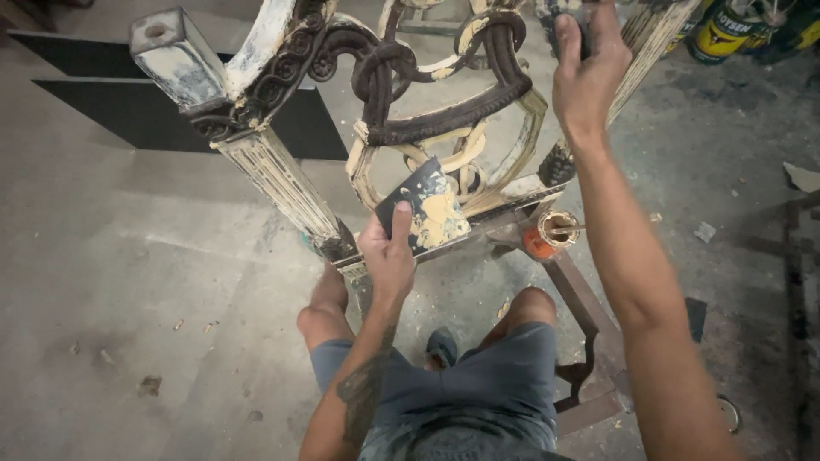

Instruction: The person applies a beige filler paste to the ornate metal frame of a chair using a putty knife. They repeatedly scoop filler from a small container and spread it into the crevices and joints of the frame, smoothing the surface with the tool.

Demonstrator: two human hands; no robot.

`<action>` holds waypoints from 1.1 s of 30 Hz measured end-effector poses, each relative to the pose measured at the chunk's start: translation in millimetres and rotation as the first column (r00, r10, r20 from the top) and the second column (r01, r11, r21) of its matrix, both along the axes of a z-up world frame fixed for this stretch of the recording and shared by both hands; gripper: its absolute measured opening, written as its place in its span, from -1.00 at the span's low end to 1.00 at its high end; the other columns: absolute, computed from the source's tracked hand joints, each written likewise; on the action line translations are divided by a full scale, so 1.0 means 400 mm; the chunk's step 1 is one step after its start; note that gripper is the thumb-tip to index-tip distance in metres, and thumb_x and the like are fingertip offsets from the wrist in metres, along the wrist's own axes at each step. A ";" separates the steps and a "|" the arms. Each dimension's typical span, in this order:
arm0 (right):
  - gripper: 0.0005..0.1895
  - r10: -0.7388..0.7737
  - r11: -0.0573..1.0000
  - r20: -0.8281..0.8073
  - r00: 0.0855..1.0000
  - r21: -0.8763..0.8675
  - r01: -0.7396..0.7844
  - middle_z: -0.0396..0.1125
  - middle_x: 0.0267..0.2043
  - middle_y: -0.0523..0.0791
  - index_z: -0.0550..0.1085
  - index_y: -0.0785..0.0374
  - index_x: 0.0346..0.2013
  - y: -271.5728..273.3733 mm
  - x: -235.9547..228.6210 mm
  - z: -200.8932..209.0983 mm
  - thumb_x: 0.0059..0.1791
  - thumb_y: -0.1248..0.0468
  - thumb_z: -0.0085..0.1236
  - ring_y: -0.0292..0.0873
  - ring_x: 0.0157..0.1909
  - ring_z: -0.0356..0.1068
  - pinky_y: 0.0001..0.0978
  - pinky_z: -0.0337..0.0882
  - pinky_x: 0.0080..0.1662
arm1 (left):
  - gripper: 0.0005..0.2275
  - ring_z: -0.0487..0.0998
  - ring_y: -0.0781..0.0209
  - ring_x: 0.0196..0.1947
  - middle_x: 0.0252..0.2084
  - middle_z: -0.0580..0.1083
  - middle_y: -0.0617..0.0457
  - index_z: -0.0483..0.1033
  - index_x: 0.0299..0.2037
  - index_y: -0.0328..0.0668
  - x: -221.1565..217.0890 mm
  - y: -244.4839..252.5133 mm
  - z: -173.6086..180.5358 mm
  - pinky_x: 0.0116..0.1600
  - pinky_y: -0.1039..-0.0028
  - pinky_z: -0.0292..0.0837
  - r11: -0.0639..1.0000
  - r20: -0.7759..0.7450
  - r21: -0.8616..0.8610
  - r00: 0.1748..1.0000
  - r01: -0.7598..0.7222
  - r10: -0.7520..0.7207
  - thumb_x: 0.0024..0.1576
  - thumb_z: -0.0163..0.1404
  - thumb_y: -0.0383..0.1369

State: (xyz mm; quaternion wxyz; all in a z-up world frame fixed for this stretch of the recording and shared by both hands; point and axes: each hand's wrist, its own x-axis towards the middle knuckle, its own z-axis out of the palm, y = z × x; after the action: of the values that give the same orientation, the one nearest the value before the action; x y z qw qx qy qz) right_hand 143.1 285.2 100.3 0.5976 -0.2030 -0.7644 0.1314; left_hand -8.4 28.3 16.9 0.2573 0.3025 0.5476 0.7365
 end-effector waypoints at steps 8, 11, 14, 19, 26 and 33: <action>-0.65 -0.052 0.996 -0.030 0.998 -0.070 0.050 0.02 -0.37 -0.14 0.23 0.24 -0.30 0.025 0.026 -0.041 0.27 0.13 -0.02 -0.21 -0.30 -0.02 -0.26 0.03 -0.22 | -0.72 0.13 0.49 -0.57 -0.57 0.19 0.33 0.32 -0.46 0.02 0.004 -0.006 -0.007 -0.51 0.56 0.01 1.000 0.009 0.005 1.000 0.009 -0.009 0.26 0.01 -0.13; -0.58 -0.042 0.999 0.030 0.999 -0.018 0.043 -0.05 -0.37 -0.11 0.20 0.24 -0.29 0.027 0.032 -0.029 0.28 0.01 -0.09 -0.18 -0.34 -0.09 -0.17 0.02 -0.22 | -0.77 0.21 0.49 -0.50 -0.51 0.29 0.33 0.50 -0.28 -0.10 0.013 -0.006 -0.002 -0.44 0.57 0.13 0.999 0.063 -0.028 0.998 0.033 -0.032 0.26 0.01 -0.14; -0.66 -0.010 0.995 0.039 0.999 -0.094 0.014 -0.10 -0.42 -0.17 0.23 0.22 -0.29 0.017 0.033 -0.013 0.29 0.11 -0.04 -0.23 -0.37 -0.13 -0.25 -0.01 -0.25 | -0.76 0.25 0.48 -0.49 -0.48 0.34 0.30 0.53 -0.24 -0.13 0.018 -0.008 0.007 -0.45 0.57 0.16 0.996 0.098 -0.061 0.993 0.066 -0.060 0.26 0.01 -0.14; -0.63 -0.051 0.992 0.084 0.995 -0.111 0.060 -0.06 -0.43 -0.15 0.15 0.19 -0.35 0.044 0.034 -0.033 0.29 0.23 0.00 -0.21 -0.35 -0.10 -0.20 -0.02 -0.26 | -0.72 0.37 0.41 -0.37 -0.39 0.42 0.25 0.56 -0.15 -0.18 0.011 -0.006 -0.003 -0.34 0.52 0.32 0.998 0.053 -0.028 0.997 0.051 -0.050 0.25 0.01 -0.12; -0.61 -0.085 0.989 0.041 0.996 -0.119 0.089 0.09 -0.39 -0.15 0.28 0.23 -0.32 0.033 0.038 -0.030 0.28 0.08 0.02 -0.22 -0.34 0.06 -0.34 0.12 -0.27 | -0.71 0.32 0.44 -0.42 -0.43 0.37 0.27 0.56 -0.17 -0.19 0.007 -0.009 -0.006 -0.39 0.56 0.27 0.998 0.075 -0.026 0.996 0.050 -0.048 0.23 0.02 -0.10; -0.67 -0.126 0.978 0.098 0.987 -0.153 0.140 0.09 -0.45 -0.17 0.26 0.21 -0.33 0.064 0.046 -0.052 0.29 0.30 0.08 -0.25 -0.41 0.01 -0.36 0.09 -0.34 | -0.75 0.17 0.47 -0.51 -0.50 0.24 0.32 0.42 -0.36 -0.04 0.011 -0.012 0.008 -0.45 0.55 0.08 0.996 0.073 -0.032 0.994 0.084 -0.082 0.26 0.01 -0.12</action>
State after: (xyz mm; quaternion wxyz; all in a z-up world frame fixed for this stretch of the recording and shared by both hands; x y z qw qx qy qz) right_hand 161.6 310.8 79.6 0.5526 -0.3064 -0.7618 0.1429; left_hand -4.2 23.4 20.1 0.3125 0.2938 0.5378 0.7258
